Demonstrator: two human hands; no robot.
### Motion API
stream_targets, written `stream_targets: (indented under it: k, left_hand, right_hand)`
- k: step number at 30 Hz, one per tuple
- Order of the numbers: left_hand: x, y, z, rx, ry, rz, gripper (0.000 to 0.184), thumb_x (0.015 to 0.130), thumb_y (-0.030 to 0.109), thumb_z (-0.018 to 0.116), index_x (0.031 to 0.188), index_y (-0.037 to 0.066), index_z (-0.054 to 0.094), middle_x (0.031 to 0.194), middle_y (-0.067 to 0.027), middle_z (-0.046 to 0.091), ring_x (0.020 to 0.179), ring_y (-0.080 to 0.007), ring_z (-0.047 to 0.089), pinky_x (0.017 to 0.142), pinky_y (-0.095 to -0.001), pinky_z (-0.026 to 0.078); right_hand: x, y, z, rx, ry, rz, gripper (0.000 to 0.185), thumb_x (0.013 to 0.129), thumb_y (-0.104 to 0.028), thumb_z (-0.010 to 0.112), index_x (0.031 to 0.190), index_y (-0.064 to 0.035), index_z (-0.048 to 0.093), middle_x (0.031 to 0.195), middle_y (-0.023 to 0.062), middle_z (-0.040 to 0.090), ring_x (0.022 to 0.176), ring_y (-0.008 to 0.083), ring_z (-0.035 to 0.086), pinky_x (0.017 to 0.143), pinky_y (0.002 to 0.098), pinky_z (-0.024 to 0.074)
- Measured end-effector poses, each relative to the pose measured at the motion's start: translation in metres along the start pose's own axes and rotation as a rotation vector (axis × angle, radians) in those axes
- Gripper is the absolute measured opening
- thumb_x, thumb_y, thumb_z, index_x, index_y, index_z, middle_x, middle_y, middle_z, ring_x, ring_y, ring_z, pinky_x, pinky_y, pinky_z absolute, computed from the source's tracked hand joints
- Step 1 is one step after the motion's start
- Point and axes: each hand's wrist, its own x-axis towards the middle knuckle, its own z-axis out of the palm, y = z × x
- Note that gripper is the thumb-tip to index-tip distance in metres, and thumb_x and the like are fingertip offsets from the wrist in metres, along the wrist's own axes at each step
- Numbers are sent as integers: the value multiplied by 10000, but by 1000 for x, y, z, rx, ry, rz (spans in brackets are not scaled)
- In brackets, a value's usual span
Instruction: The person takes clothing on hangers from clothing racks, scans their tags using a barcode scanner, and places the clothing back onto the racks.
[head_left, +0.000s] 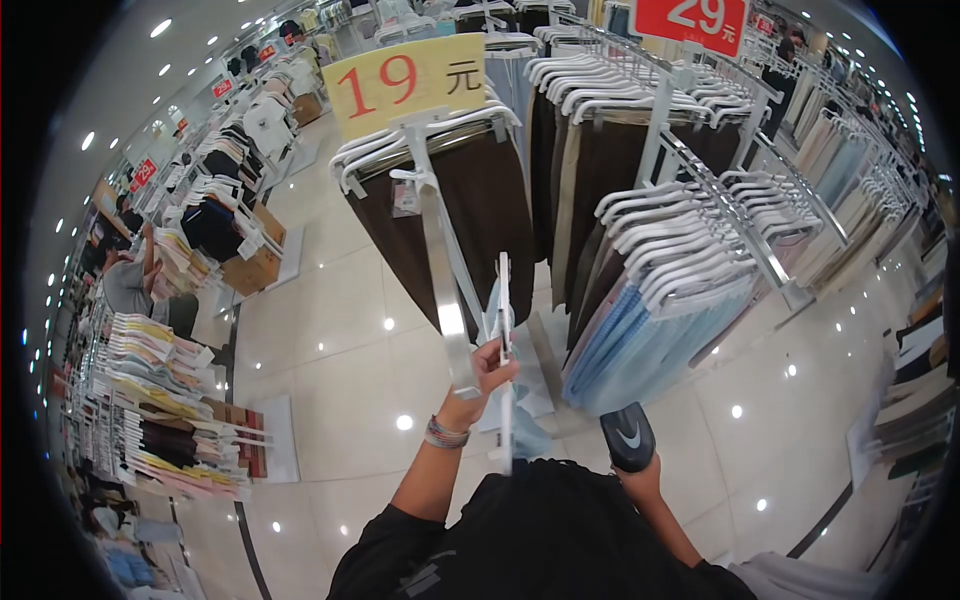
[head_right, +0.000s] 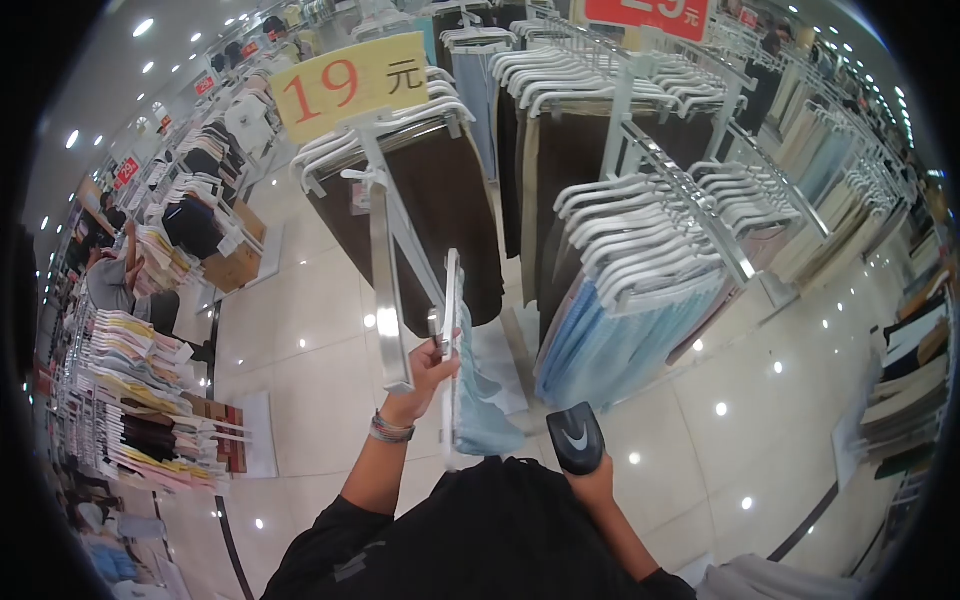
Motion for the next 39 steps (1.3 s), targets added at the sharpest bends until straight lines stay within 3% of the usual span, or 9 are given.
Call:
stream_targets:
  k: [4,8,9,17,21,26,30,35,39]
  left_hand:
    - [-23,3,17,62,4,-5,487,839,15,666,1305,22,522,892,55,526,787,-34,486,717,-184,395]
    - [-43,7,29,148,-53,166,577,821,187,679,1336,7,491,1139,-55,523,1123,-154,475,990,-258,335]
    - [-50,4,36,-86,-86,110,696,797,261,674,1380,-20,416,1343,-101,436,1319,-205,341,1099,-306,245]
    - [-99,-2,93,-520,-225,161,798,784,337,683,1406,-34,349,1561,-136,124,1460,-272,67,1038,-462,389]
    - [-113,-8,123,-631,-227,192,782,798,326,678,1415,-20,347,1553,-138,174,1456,-278,98,1075,-443,346]
    - [-129,0,140,-51,-176,161,718,782,229,699,1393,-12,408,1450,-157,403,1376,-262,337,1129,-377,247]
    - [-138,14,141,389,-239,104,598,762,214,709,1275,-27,521,1287,-152,537,1211,-258,499,1082,-356,309]
    - [-143,34,142,899,-206,318,190,795,4,643,981,27,673,1002,-103,635,840,-233,631,731,-290,502]
    - [-151,56,148,1132,-118,648,159,702,82,725,855,67,687,822,-45,660,733,-215,631,723,-313,491]
  right_hand:
    - [-12,34,-39,24,21,67,429,647,-58,781,1031,39,617,942,152,690,911,231,670,812,337,499]
    - [-26,38,-71,43,16,78,416,650,-54,779,1025,37,621,945,149,692,909,233,672,811,335,500]
    - [-29,46,-78,38,-14,77,416,651,-53,780,1025,38,622,946,147,692,907,232,672,810,335,500]
    - [-31,-5,-117,50,-289,-93,475,651,-104,793,1075,26,620,962,147,693,893,218,671,800,328,503]
    - [-43,-13,-131,116,-363,-148,478,659,-113,789,1083,24,615,966,149,691,900,217,671,806,326,504]
    - [-56,-17,-145,55,-373,-141,452,659,-94,774,1066,26,619,963,140,692,900,207,670,809,325,503]
    - [-60,-5,-157,70,-262,-97,426,644,-48,764,1038,38,625,945,143,691,891,208,668,803,325,503]
    - [-46,61,-176,71,-65,-64,416,611,-10,792,992,36,632,913,139,686,873,229,665,787,340,507]
    - [-38,74,-187,150,87,-11,357,637,46,753,963,41,607,798,104,674,705,180,655,668,307,514]
